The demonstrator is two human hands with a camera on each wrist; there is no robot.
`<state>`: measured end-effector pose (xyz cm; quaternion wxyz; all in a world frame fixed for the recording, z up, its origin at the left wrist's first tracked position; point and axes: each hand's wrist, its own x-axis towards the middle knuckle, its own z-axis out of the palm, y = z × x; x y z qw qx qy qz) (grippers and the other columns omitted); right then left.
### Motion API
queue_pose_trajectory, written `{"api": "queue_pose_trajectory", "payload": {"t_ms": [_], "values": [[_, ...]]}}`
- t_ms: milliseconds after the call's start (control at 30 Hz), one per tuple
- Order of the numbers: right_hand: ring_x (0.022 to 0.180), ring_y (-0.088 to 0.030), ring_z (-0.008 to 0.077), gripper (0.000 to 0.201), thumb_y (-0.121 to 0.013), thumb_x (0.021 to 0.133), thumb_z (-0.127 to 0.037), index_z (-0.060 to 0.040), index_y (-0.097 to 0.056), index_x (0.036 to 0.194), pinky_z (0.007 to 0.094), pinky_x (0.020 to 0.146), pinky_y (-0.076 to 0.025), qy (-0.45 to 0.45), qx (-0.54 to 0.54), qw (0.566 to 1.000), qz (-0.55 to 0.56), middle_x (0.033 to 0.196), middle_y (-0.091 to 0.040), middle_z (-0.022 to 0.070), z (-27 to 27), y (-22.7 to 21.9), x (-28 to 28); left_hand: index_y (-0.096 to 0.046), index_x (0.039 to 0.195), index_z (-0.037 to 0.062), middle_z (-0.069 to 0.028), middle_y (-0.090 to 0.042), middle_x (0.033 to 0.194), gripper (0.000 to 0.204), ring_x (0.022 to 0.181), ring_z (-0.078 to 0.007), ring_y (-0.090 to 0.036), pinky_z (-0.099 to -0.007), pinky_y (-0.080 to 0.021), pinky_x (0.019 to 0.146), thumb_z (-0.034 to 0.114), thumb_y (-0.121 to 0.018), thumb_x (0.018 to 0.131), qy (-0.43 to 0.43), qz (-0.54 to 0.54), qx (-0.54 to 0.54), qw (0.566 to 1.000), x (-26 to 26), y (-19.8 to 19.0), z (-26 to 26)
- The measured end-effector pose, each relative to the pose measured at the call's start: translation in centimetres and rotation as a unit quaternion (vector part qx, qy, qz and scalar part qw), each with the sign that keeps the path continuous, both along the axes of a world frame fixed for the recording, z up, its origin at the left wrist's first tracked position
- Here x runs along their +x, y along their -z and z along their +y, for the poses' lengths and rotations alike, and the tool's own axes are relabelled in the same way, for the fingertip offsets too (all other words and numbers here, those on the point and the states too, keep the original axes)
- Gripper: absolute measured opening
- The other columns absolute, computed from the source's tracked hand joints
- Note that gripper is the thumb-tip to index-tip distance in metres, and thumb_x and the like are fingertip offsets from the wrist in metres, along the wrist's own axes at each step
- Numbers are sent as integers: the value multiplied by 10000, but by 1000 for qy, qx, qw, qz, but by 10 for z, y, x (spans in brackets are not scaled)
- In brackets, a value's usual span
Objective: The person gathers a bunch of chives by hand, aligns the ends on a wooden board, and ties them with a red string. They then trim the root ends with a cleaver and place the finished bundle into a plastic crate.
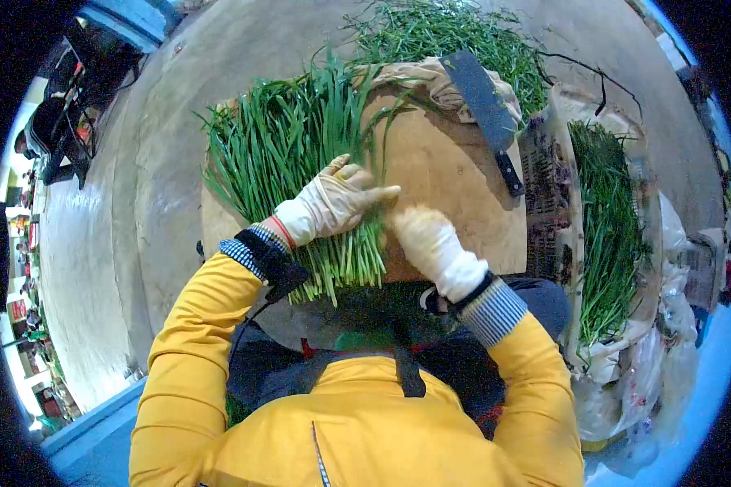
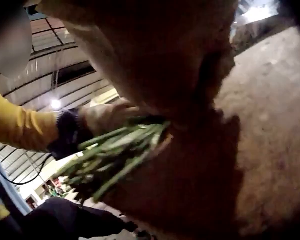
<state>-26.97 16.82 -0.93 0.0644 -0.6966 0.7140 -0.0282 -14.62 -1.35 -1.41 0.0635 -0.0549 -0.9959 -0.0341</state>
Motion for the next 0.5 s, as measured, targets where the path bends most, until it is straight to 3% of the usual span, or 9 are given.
{"api": "queue_pose_trajectory", "payload": {"t_ms": [100,167,233,267,300,333,367,400,500], "values": [[758,-603,260,57,-581,769,-133,-92,-602,803,391,697,-496,-133,218,963,-89,723,-581,78,44,-34,19,-481,1301,247,-33,-501,914,603,933,-226,-499,-393,-321,962,210,-571,706,2,17,15,1000,5,6,-1],[775,-616,228,75,-618,760,-167,-99,-605,733,371,710,-497,-341,303,842,-288,737,-606,67,65,-65,18,-473,1311,243,-36,-499,923,606,945,-224,-494,-377,-316,964,219,-571,713,8,24,17,1000,7,6,-2],[735,-636,262,87,-600,768,-106,-84,-674,805,363,637,-505,-287,255,736,-558,762,-661,76,64,-91,4,-467,1317,217,-47,-518,974,618,989,-230,-505,-392,-317,995,206,-582,709,10,23,32,999,10,4,-2],[769,-636,236,125,-586,780,-105,-69,-672,863,336,639,-506,-261,218,836,-431,803,-665,89,45,-110,-7,-465,1318,192,-53,-526,1018,626,1027,-234,-507,-405,-313,1015,197,-589,704,9,31,42,999,11,6,-1],[807,-624,226,167,-585,786,-109,-67,-642,937,311,664,-503,-55,218,939,-262,872,-651,100,37,-112,-7,-463,1318,168,-60,-534,1062,634,1066,-238,-508,-418,-309,1035,189,-597,699,9,41,48,998,11,5,-3],[812,-620,235,222,-588,779,-112,-58,-601,993,305,668,-504,-6,32,999,25,892,-630,112,32,-83,-11,-464,1309,123,-75,-539,1108,630,1108,-251,-509,-448,-314,1050,165,-608,697,18,26,59,998,12,3,-5],[838,-608,275,220,-576,787,-122,-56,-575,996,336,701,-507,24,-46,999,11,916,-607,128,14,-48,-24,-464,1309,123,-75,-539,1108,630,1108,-251,-509,-448,-314,1050,165,-608,697,19,28,56,998,12,3,-6],[907,-588,312,290,-632,773,-173,-44,-563,1023,379,768,-498,-10,-119,988,-94,963,-590,166,8,-19,-29,-465,1308,117,-81,-543,1102,624,1102,-255,-514,-446,-326,1041,159,-609,702,23,47,67,996,13,4,-7],[955,-566,347,429,-707,731,-237,-44,-544,1077,412,816,-480,62,-45,981,-178,1002,-573,188,5,-11,11,-494,1264,109,-96,-554,1095,569,1080,-267,-534,-438,-362,1020,130,-611,708,22,81,82,993,19,4,-6]]}}
